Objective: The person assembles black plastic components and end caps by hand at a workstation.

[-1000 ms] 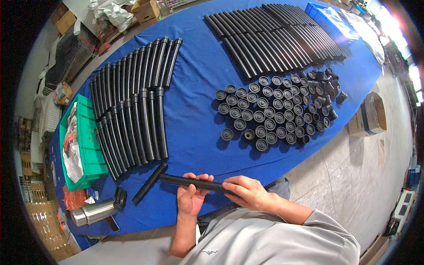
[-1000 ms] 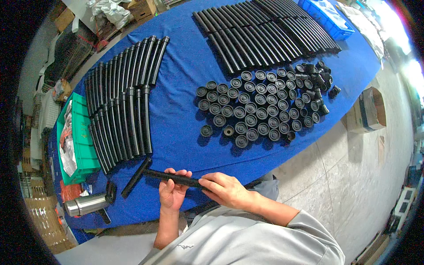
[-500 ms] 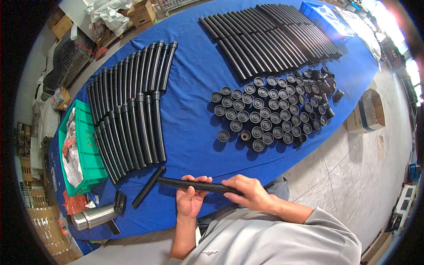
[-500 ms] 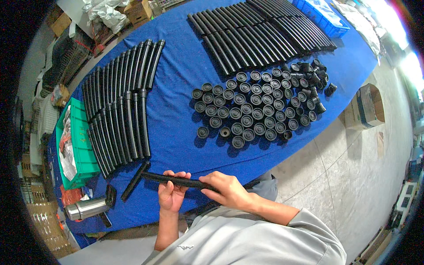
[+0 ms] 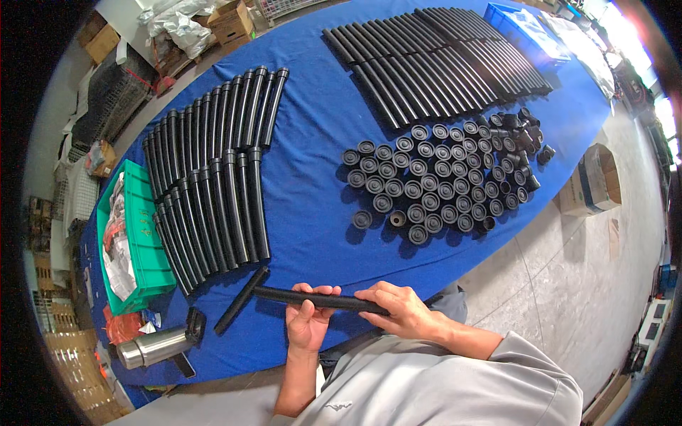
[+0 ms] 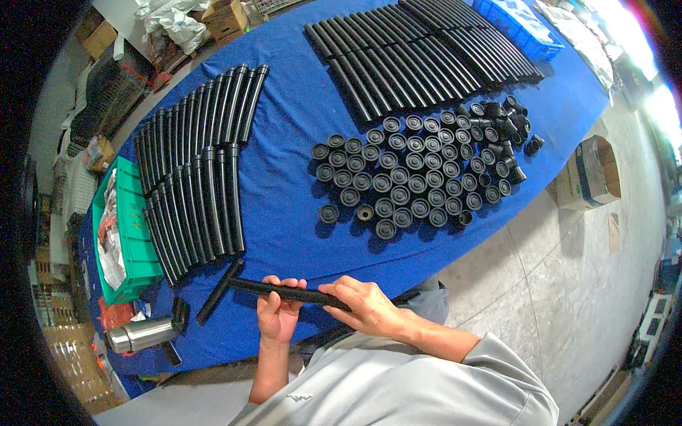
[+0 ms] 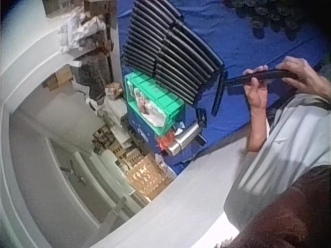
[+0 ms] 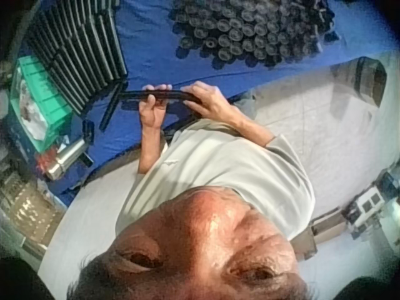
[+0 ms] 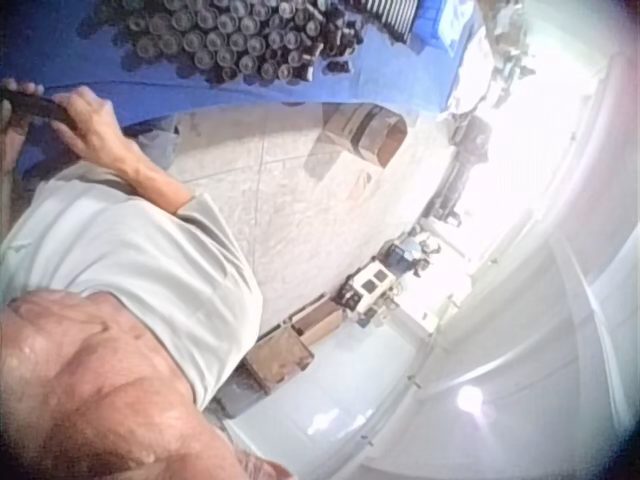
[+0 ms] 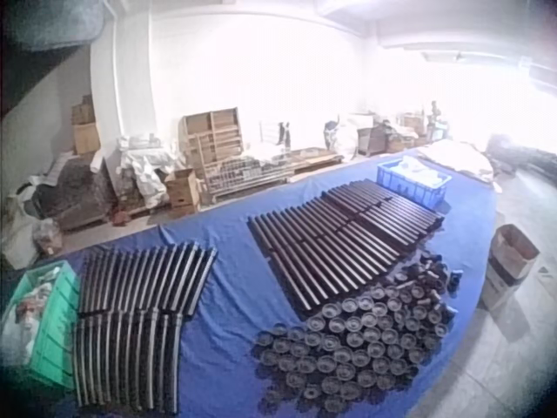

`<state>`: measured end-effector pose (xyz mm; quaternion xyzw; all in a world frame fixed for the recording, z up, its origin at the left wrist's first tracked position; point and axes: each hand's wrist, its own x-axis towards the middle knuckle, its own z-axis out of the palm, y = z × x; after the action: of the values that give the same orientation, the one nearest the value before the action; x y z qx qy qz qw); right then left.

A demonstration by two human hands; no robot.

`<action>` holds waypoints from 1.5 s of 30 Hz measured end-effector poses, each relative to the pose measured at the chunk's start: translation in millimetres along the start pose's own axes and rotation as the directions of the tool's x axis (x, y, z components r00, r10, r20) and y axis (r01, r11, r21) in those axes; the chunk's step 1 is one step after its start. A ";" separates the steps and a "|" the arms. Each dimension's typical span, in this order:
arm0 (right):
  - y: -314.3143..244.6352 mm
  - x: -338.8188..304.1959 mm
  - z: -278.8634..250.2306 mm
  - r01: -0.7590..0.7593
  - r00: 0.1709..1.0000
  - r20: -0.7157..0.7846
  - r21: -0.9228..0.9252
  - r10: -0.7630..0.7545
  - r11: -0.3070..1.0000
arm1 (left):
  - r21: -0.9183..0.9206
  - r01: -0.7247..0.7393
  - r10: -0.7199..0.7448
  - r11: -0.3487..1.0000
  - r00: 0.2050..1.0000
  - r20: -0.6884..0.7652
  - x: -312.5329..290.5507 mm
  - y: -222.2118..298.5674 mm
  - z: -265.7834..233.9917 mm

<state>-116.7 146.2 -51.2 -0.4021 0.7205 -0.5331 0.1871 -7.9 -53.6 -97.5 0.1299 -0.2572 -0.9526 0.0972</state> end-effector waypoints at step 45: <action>0.6 1.9 -9.7 -0.152 0.988 0.028 0.156 0.149 0.976 | -0.035 0.031 -0.031 0.999 0.999 0.018 1.9 2.3 4.1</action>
<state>-124.8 150.7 -47.9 -0.3346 0.7030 -0.5694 0.2640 -10.6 -54.2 -93.3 0.1238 -0.2390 -0.9596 0.0824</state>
